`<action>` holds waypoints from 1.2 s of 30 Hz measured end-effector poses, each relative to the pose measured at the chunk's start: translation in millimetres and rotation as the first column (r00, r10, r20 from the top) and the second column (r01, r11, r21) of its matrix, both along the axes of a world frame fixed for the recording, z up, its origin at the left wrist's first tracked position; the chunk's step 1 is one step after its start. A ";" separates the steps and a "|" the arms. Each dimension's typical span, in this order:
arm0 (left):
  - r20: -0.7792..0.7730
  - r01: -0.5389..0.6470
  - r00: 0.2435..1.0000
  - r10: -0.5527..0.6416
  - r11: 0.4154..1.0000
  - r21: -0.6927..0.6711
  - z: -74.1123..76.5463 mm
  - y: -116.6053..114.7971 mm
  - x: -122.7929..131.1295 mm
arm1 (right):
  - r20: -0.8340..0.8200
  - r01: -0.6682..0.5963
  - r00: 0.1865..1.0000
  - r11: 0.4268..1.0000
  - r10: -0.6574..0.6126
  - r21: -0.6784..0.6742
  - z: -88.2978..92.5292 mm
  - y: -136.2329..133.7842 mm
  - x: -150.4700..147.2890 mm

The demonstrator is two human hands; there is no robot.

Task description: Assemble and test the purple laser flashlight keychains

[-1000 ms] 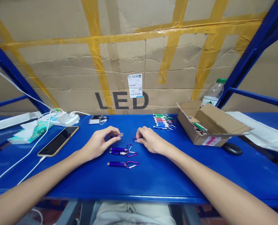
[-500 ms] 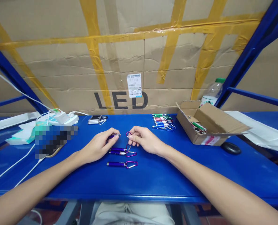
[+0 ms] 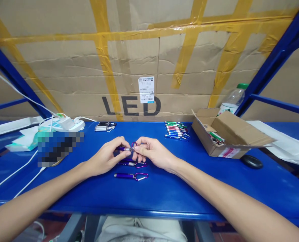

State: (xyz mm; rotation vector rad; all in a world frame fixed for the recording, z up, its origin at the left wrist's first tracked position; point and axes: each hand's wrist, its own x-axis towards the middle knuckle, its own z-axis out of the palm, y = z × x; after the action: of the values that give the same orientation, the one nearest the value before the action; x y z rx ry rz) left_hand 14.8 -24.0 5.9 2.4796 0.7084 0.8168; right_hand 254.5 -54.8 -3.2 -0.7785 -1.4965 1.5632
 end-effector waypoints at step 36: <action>0.073 -0.023 0.996 0.040 0.975 -0.219 1.4 -0.2 2.5 | 0.405 0.026 0.897 0.936 -0.177 0.350 3.1 -14.2 -3.0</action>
State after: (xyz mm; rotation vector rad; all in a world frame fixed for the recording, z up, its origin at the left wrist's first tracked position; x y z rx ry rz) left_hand 17.3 -24.2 7.3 2.2343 0.7685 0.7964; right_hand 251.5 -69.0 -0.1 -1.0254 -1.9436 1.0481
